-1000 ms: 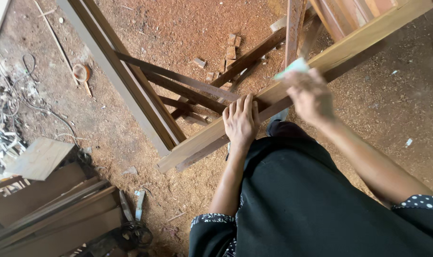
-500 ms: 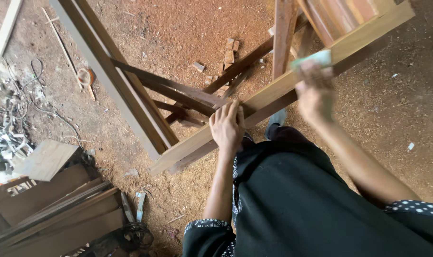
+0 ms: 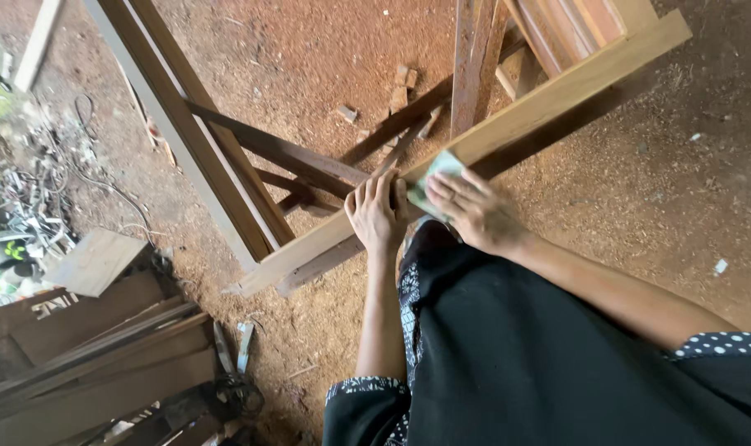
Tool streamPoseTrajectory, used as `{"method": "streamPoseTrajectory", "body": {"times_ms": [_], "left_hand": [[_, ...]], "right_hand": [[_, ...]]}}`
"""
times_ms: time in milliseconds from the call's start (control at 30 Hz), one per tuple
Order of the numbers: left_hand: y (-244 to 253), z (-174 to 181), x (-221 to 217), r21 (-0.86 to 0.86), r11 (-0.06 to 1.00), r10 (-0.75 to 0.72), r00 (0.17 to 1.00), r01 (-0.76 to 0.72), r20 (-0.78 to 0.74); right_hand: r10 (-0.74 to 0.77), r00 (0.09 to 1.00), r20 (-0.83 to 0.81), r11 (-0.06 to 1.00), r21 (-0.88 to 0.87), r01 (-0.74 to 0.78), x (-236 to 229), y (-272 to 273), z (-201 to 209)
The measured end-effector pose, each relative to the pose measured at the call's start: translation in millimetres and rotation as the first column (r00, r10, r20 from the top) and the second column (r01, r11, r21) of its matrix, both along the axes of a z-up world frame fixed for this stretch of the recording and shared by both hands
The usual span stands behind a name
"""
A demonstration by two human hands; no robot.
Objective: The person sands the surface and edges of a wooden frame by hand using a piece of sandpaper.
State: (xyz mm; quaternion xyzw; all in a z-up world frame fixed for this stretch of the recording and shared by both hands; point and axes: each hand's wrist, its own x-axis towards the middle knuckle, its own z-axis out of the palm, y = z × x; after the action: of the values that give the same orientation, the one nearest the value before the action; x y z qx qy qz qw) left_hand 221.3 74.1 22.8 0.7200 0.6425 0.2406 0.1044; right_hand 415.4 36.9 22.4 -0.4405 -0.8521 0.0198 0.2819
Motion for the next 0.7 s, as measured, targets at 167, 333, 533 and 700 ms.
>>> {"method": "streamPoseTrajectory", "body": {"times_ms": [167, 333, 533, 700], "left_hand": [[-5.3, 9.2, -5.4, 0.037, 0.999, -0.028, 1.0, 0.028, 0.01], [-0.8, 8.9, -4.0, 0.04, 0.999, -0.017, 1.0, 0.017, 0.007], [-2.0, 1.0, 0.6, 0.051, 0.998, 0.026, 1.0, -0.026, 0.001], [0.7, 0.4, 0.2, 0.015, 1.0, 0.011, 1.0, -0.012, 0.021]], "right_hand": [[-0.321, 0.946, 0.046, 0.944, -0.065, 0.323, 64.9, 31.8, -6.8], [-0.19, 0.98, -0.062, 0.976, -0.121, 0.182, 20.4, 2.4, -5.1], [-0.438, 0.893, -0.106, 0.898, -0.112, 0.426, 56.4, 12.2, 3.4], [-0.11, 0.992, -0.064, 0.99, -0.092, 0.104, 15.4, 11.0, -9.9]]}}
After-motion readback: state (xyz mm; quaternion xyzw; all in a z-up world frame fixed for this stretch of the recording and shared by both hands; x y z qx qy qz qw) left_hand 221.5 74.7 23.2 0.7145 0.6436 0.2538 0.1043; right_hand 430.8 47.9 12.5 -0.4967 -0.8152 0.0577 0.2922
